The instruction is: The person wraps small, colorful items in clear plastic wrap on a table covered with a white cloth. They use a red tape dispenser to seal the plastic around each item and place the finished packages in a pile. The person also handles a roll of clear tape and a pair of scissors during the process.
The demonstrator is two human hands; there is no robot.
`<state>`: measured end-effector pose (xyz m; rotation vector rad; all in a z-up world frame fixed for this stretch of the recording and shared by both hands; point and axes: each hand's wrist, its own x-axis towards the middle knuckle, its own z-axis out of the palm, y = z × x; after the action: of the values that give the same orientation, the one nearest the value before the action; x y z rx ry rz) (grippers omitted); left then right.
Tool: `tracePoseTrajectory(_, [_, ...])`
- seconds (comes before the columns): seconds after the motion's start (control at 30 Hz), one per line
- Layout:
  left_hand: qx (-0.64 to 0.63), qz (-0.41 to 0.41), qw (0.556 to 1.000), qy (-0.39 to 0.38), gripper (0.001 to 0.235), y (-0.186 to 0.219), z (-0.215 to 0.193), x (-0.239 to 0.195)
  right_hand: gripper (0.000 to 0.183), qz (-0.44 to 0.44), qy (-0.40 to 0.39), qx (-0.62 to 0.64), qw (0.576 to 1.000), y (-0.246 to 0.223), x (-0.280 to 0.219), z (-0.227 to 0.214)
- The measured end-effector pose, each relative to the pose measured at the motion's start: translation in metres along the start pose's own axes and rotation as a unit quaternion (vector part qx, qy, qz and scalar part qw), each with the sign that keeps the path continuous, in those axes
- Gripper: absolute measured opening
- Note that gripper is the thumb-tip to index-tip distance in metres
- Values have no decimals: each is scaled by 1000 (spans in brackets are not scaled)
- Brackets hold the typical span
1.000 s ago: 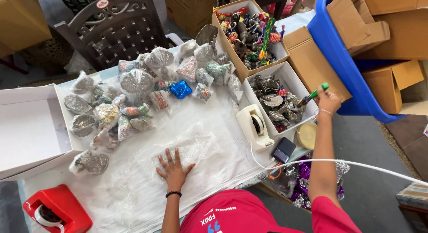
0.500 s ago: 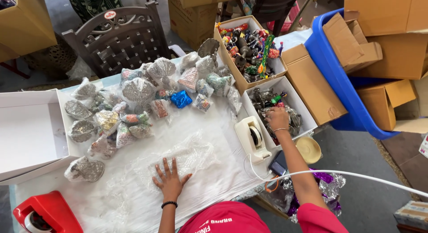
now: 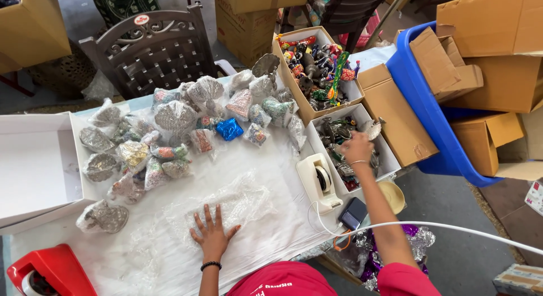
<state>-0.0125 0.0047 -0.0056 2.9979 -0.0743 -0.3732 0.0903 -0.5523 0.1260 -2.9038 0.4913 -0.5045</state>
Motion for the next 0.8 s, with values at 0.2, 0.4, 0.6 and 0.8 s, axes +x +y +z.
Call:
tracePoseTrajectory(0.2, [-9, -8, 1000, 6, 113, 0, -8, -3, 35, 77, -99, -164, 978, -8, -21, 69])
tracePoseTrajectory(0.4, [-69, 35, 991, 112, 114, -1, 4, -1, 19, 90, -73, -98, 988, -3, -18, 61])
tracePoseTrajectory(0.6, [-25, -1, 999, 21, 112, 2, -8, -4, 20, 179, -42, -11, 983, -33, -19, 37])
tracePoseTrajectory(0.8, [-41, 15, 998, 49, 112, 1, -10, -4, 40, 170, -4, 258, 951, 0, 20, 98])
